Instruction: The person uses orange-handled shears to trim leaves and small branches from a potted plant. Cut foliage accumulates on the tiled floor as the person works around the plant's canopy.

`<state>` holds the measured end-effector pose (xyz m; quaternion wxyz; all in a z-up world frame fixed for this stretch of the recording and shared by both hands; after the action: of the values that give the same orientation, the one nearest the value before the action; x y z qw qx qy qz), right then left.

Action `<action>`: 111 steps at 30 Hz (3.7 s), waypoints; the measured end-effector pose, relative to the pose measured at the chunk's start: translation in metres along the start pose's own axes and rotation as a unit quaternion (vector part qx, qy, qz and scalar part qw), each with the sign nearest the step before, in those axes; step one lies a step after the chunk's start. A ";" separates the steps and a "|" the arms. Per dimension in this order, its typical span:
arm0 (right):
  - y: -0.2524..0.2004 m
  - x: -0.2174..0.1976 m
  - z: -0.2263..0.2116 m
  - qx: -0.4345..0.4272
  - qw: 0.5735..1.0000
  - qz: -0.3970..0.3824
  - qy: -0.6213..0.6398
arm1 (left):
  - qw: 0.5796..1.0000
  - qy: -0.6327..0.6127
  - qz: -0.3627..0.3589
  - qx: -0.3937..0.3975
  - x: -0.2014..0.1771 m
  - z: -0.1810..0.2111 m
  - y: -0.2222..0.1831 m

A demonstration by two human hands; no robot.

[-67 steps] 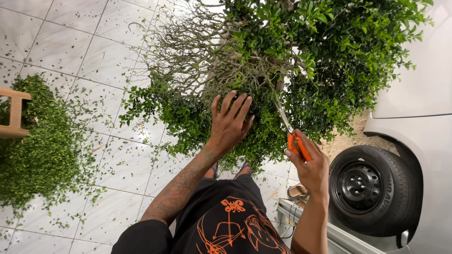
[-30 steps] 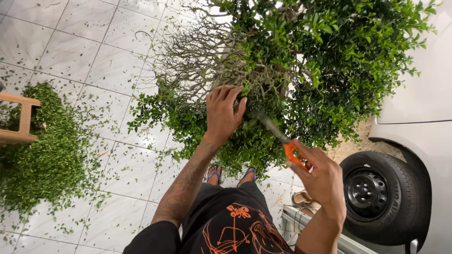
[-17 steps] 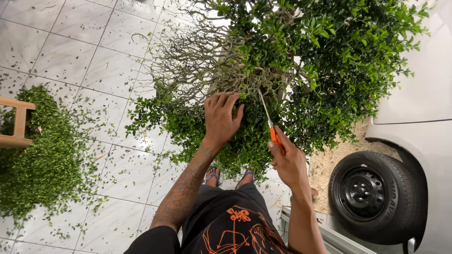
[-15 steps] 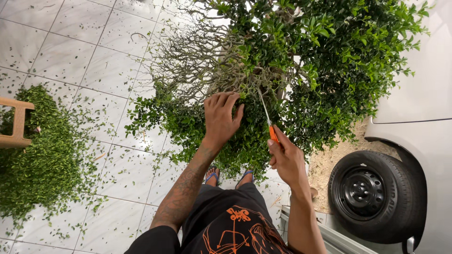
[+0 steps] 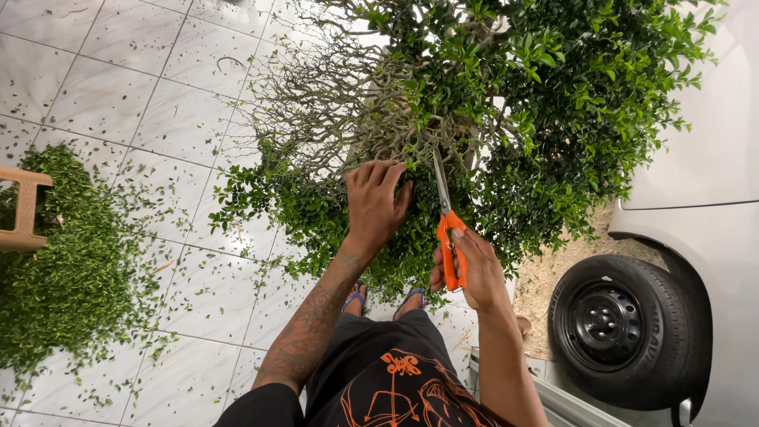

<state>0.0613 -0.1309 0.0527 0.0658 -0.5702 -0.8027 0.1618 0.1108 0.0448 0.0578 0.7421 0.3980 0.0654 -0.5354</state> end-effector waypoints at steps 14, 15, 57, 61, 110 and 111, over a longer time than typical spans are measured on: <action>0.001 0.005 -0.003 0.016 0.997 0.058 0.054 | 1.000 0.000 -0.004 -0.009 0.003 -0.002 -0.002; 0.002 0.006 -0.002 0.022 0.997 0.053 0.056 | 1.000 0.003 -0.004 -0.008 0.002 -0.002 -0.002; -0.066 -0.045 0.057 0.030 0.999 -0.002 0.027 | 0.974 0.158 0.127 0.097 0.021 0.055 0.057; -0.070 -0.056 0.063 0.030 0.999 -0.009 0.019 | 0.968 0.184 0.131 0.110 0.037 0.042 0.061; -0.085 -0.046 0.039 0.015 0.942 0.127 -0.309 | 0.992 -0.106 -0.022 -0.058 -0.018 -0.002 0.006; -0.086 -0.041 0.031 0.000 0.924 0.140 -0.356 | 0.992 -0.104 -0.041 -0.062 -0.015 -0.005 0.007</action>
<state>-0.0104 -0.2007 0.0555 -0.2473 -0.5813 -0.6855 0.3620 0.1115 0.0598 0.0660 0.7457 0.2898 0.0370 -0.5988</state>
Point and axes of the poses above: each hand's wrist, its own y-axis towards the middle knuckle, its own x-axis out of the palm, z = x × y, the point moved 10 cm from there along y, towards the middle knuckle, and after that the axes turned 12 degrees about -y, right-handed, at the moved point
